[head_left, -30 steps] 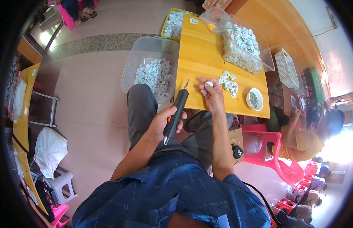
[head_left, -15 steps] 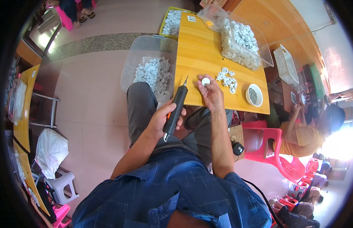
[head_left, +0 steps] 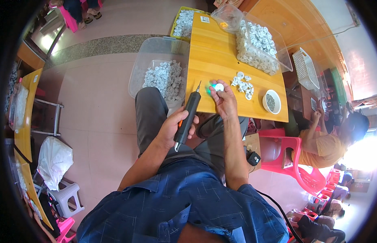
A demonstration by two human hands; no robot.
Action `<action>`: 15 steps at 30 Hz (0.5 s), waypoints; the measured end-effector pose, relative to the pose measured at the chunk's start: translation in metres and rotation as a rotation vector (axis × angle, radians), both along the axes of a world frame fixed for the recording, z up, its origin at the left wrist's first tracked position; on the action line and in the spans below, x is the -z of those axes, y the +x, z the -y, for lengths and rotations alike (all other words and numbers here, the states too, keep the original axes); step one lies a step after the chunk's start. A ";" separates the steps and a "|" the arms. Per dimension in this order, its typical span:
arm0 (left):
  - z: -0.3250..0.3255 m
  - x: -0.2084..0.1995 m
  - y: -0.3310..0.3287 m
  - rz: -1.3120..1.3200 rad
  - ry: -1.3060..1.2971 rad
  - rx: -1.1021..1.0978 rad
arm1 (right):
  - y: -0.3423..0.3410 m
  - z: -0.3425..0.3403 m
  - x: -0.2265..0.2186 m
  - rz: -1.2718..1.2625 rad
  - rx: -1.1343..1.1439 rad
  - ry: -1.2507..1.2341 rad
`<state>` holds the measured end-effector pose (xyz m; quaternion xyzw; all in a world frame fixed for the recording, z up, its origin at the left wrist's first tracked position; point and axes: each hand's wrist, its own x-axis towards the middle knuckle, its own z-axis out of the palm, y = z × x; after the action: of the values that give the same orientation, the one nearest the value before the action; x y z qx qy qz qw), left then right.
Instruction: Assembling small white plastic components by inserting metal pins using an electric screwdriver.
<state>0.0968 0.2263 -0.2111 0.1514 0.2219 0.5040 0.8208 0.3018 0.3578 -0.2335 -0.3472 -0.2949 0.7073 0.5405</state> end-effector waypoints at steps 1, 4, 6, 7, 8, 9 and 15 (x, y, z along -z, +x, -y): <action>0.000 -0.001 0.000 0.002 -0.003 0.001 | 0.000 0.001 0.001 0.009 0.003 0.019; 0.000 -0.001 0.001 0.004 -0.008 0.002 | 0.000 -0.001 0.006 0.019 0.010 0.042; -0.001 -0.001 0.001 0.004 -0.010 0.000 | 0.000 -0.001 0.007 0.019 0.014 0.047; -0.001 -0.002 0.000 0.005 -0.013 0.000 | -0.001 0.000 0.006 0.036 0.027 0.041; -0.001 -0.002 0.000 0.006 -0.016 0.000 | -0.002 0.000 0.005 0.052 0.041 0.035; -0.001 -0.001 0.000 0.006 -0.015 -0.001 | -0.002 0.000 0.005 0.052 0.040 0.036; -0.001 -0.002 -0.001 -0.004 0.000 0.005 | -0.005 0.004 -0.004 0.168 -0.023 0.062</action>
<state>0.0955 0.2269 -0.2092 0.1531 0.2233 0.5018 0.8215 0.2966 0.3540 -0.2297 -0.3850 -0.3650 0.6722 0.5164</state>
